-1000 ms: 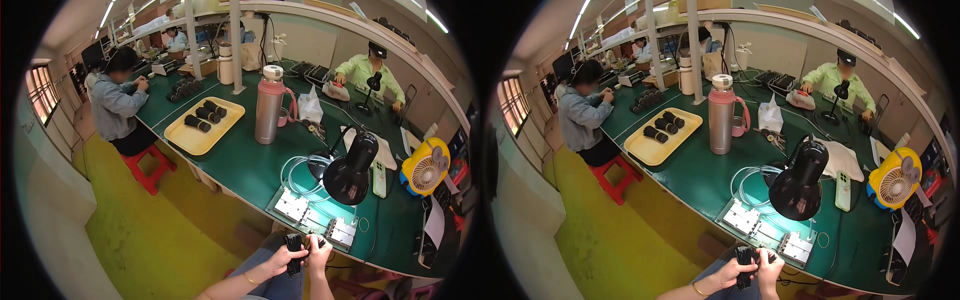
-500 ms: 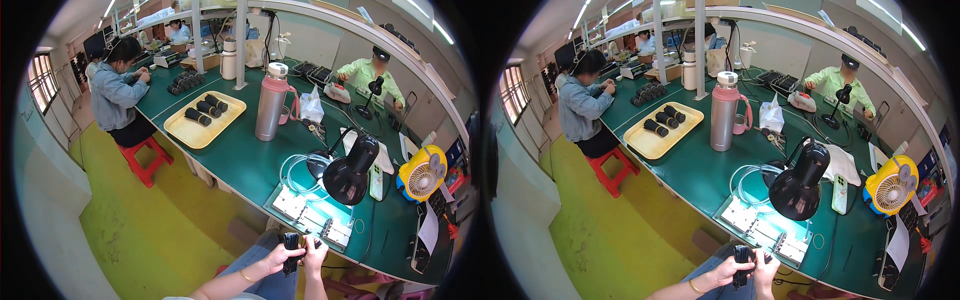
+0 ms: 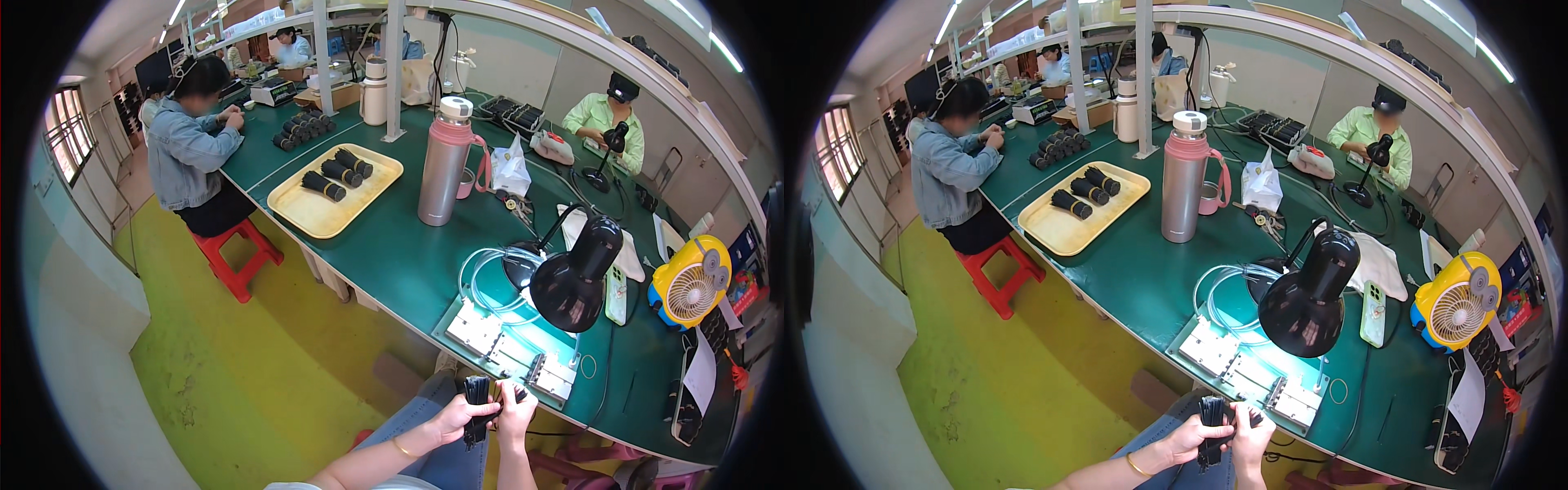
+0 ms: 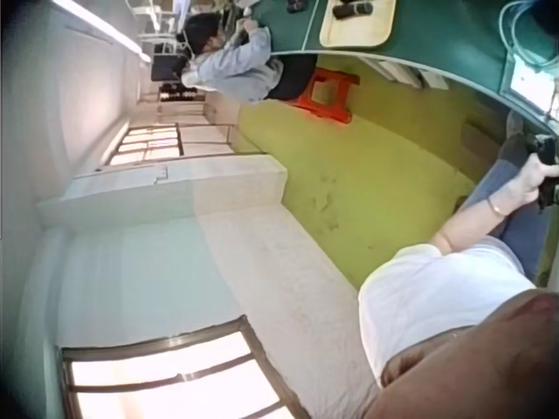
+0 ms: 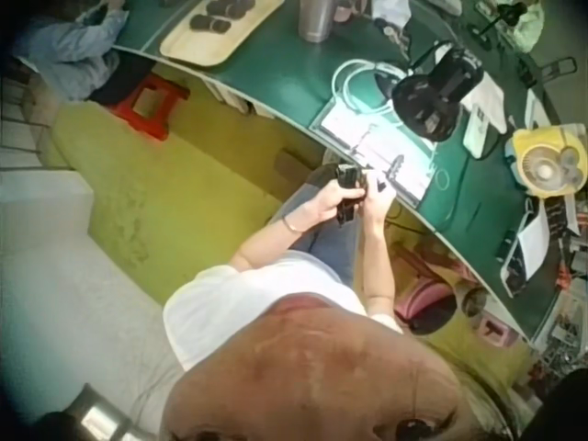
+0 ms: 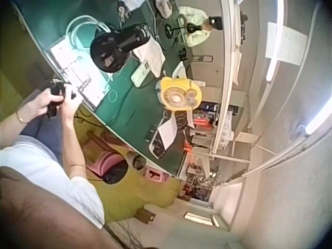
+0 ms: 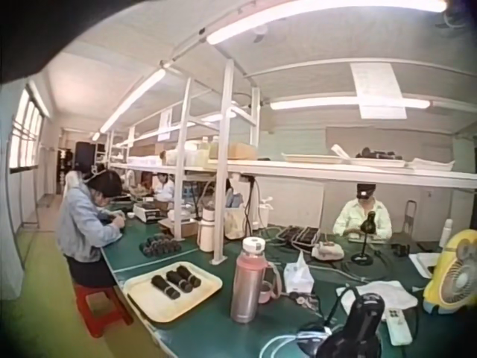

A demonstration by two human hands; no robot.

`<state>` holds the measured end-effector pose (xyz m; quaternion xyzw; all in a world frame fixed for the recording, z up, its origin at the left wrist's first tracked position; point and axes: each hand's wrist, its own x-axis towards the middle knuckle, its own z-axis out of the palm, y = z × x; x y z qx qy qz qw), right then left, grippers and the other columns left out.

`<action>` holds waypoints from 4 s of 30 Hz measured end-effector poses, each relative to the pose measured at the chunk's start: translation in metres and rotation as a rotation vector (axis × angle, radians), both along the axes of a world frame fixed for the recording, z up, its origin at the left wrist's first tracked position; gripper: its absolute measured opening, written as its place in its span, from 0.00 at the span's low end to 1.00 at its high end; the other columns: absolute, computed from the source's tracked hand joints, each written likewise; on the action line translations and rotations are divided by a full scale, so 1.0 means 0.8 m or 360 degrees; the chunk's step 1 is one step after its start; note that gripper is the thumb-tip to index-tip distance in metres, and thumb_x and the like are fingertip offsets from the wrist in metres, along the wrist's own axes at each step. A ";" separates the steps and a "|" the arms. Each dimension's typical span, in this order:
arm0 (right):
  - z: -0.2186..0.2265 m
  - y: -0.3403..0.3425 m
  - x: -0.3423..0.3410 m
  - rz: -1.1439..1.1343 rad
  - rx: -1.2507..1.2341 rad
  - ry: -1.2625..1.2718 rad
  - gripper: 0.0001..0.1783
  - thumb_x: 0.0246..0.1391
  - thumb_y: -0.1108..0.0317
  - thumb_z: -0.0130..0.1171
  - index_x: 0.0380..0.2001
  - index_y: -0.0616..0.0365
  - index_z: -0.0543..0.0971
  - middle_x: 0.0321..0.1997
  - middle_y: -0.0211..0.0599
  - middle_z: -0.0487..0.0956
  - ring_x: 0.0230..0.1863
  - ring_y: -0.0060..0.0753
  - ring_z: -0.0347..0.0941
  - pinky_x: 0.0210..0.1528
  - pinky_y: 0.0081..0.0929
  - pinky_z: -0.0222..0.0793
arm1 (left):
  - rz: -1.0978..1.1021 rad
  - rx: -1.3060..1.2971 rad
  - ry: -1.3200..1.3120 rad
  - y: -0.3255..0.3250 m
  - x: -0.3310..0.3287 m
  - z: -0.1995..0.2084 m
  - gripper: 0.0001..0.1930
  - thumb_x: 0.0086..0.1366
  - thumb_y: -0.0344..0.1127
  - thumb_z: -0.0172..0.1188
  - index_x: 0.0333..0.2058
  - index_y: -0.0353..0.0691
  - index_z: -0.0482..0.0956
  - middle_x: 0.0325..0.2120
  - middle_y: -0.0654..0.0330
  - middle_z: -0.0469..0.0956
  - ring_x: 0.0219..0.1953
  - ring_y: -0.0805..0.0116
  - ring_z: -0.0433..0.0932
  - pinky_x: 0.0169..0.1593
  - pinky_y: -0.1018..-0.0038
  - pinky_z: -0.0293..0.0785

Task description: Assembling small electronic components at a factory workstation.

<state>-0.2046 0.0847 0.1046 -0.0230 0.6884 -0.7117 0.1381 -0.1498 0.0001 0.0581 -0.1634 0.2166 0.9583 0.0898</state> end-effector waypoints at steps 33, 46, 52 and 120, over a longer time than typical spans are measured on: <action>0.005 -0.002 -0.006 -0.0023 0.0077 -0.0134 0.12 0.52 0.66 0.51 0.25 0.64 0.78 0.10 0.24 0.68 0.08 0.12 0.59 0.07 0.12 0.53 | 0.0117 -0.0241 -0.0017 -0.002 -0.004 0.017 0.05 0.52 0.24 0.58 0.26 0.37 0.71 0.22 0.62 0.72 0.23 0.72 0.73 0.25 0.79 0.70; -0.005 -0.004 -0.008 -0.0072 -0.0056 -0.0142 0.12 0.51 0.67 0.53 0.21 0.64 0.77 0.11 0.26 0.71 0.07 0.11 0.60 0.06 0.12 0.52 | 0.0112 -0.0246 0.0046 -0.006 -0.009 0.019 0.04 0.53 0.25 0.58 0.26 0.37 0.71 0.22 0.63 0.72 0.23 0.74 0.72 0.24 0.81 0.69; -0.004 -0.001 -0.003 0.0021 -0.0107 -0.0033 0.12 0.51 0.67 0.53 0.22 0.64 0.78 0.12 0.27 0.72 0.08 0.11 0.61 0.06 0.12 0.55 | 0.0130 -0.0319 -0.0024 -0.007 -0.011 0.021 0.05 0.54 0.27 0.58 0.25 0.37 0.71 0.20 0.64 0.71 0.20 0.75 0.71 0.21 0.82 0.67; -0.002 -0.008 -0.005 -0.0094 -0.0033 -0.0163 0.12 0.50 0.65 0.54 0.21 0.63 0.78 0.12 0.27 0.70 0.07 0.13 0.60 0.06 0.13 0.52 | 0.0101 -0.0364 0.0047 -0.016 -0.002 0.019 0.09 0.54 0.22 0.54 0.36 0.33 0.71 0.26 0.59 0.74 0.23 0.72 0.73 0.28 0.78 0.72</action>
